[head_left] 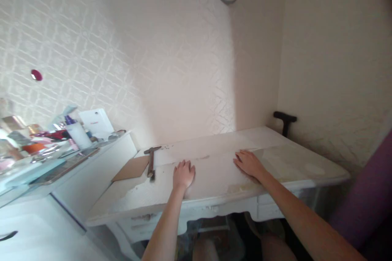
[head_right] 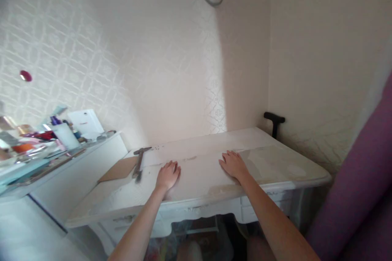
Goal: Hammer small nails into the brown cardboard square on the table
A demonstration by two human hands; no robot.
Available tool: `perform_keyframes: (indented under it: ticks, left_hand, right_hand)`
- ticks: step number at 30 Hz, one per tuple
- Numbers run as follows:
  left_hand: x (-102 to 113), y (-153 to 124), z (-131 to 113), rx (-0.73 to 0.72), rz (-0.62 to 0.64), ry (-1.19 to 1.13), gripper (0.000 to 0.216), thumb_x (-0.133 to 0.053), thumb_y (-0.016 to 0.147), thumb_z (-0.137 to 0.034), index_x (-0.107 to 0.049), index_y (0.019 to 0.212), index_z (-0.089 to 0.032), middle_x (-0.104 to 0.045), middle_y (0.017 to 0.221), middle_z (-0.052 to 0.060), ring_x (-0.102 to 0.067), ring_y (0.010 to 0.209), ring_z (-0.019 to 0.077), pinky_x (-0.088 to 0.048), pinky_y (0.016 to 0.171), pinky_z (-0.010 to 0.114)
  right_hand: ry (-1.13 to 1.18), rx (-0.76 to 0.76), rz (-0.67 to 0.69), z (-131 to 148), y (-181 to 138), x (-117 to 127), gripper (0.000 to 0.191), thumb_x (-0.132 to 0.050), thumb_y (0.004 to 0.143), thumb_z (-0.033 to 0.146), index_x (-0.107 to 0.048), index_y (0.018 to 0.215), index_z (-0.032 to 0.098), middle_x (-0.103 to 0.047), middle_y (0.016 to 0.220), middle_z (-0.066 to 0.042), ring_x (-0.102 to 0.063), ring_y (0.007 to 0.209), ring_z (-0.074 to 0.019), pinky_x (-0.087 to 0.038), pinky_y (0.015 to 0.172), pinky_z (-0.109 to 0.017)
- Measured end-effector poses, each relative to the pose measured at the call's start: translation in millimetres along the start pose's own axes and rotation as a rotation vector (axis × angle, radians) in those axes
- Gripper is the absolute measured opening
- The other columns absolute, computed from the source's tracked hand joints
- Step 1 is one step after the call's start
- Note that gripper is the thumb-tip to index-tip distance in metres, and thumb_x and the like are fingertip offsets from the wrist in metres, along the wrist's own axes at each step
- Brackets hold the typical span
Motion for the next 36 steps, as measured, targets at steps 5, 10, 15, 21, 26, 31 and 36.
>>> perform_keyframes:
  ticks: [5, 10, 15, 21, 26, 31, 36]
  left_hand:
    - [-1.0, 0.4, 0.5, -0.004, -0.005, 0.0, 0.046, -0.033, 0.093, -0.036, -0.052, 0.128, -0.013, -0.045, 0.14, 0.016, -0.042, 0.129, 0.0253, -0.031, 0.106, 0.041]
    - [0.0, -0.4, -0.2, 0.001, 0.005, 0.002, 0.046, -0.033, 0.093, -0.035, -0.051, 0.129, -0.013, -0.044, 0.141, 0.015, -0.041, 0.13, 0.0249, -0.03, 0.107, 0.04]
    - [0.1, -1.1, -0.4, 0.006, 0.016, 0.016, 0.046, -0.033, 0.093, -0.036, -0.05, 0.13, -0.015, -0.043, 0.142, 0.015, -0.04, 0.131, 0.0257, -0.029, 0.107, 0.041]
    - [-1.1, 0.2, 0.5, -0.001, 0.007, 0.013, 0.046, -0.032, 0.093, -0.036, -0.051, 0.129, -0.015, -0.043, 0.142, 0.015, -0.04, 0.131, 0.0253, -0.029, 0.107, 0.041]
    - [-1.2, 0.0, 0.5, 0.01, 0.019, 0.012, 0.047, -0.032, 0.093, -0.037, -0.05, 0.131, -0.015, -0.043, 0.142, 0.014, -0.039, 0.132, 0.0253, -0.029, 0.108, 0.04]
    - [-0.9, 0.1, -0.1, 0.0, 0.007, 0.012, 0.047, -0.031, 0.093, -0.037, -0.05, 0.13, -0.014, -0.043, 0.142, 0.015, -0.04, 0.131, 0.0256, -0.029, 0.107, 0.041]
    - [-2.2, 0.7, 1.3, 0.011, 0.011, 0.004, 0.046, -0.033, 0.093, -0.037, -0.051, 0.13, -0.015, -0.043, 0.142, 0.014, -0.039, 0.132, 0.0262, -0.029, 0.107, 0.042]
  right_hand:
    - [0.002, -0.005, -0.003, 0.2, -0.6, 0.4, 0.044, -0.037, 0.092, 0.038, -0.062, 0.118, 0.011, -0.052, 0.13, -0.02, -0.045, 0.123, -0.0285, -0.031, 0.102, -0.041]
    - [0.002, -0.002, -0.004, -0.4, -0.2, -0.2, 0.043, -0.038, 0.092, 0.037, -0.062, 0.117, 0.012, -0.053, 0.129, -0.019, -0.045, 0.123, -0.0276, -0.031, 0.102, -0.041]
    - [0.007, 0.005, 0.001, -0.5, 0.3, 0.2, 0.044, -0.038, 0.092, 0.037, -0.062, 0.117, 0.01, -0.053, 0.129, -0.02, -0.045, 0.122, -0.0281, -0.032, 0.102, -0.04]
    - [0.01, 0.001, -0.001, 0.2, -0.5, 1.3, 0.043, -0.038, 0.092, 0.036, -0.061, 0.118, 0.011, -0.053, 0.129, -0.019, -0.045, 0.123, -0.0275, -0.031, 0.102, -0.04]
    - [0.013, 0.0, -0.001, 0.1, -0.7, 0.4, 0.044, -0.038, 0.092, 0.037, -0.062, 0.117, 0.01, -0.052, 0.13, -0.02, -0.044, 0.124, -0.0286, -0.031, 0.103, -0.041]
    - [0.014, -0.003, -0.002, -0.4, -0.5, -0.1, 0.043, -0.039, 0.092, 0.037, -0.062, 0.117, 0.011, -0.053, 0.129, -0.02, -0.044, 0.124, -0.0284, -0.029, 0.104, -0.041]
    - [0.011, -0.002, 0.0, -0.5, -0.1, -0.3, 0.042, -0.04, 0.092, 0.037, -0.062, 0.116, 0.011, -0.053, 0.129, -0.02, -0.044, 0.124, -0.0284, -0.029, 0.104, -0.041]
Point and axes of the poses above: each hand's wrist, its own y-axis towards the middle knuckle, its own x-axis out of the back of the hand, z = x × y, the point moved 6 cm from there along y, towards the middle knuckle
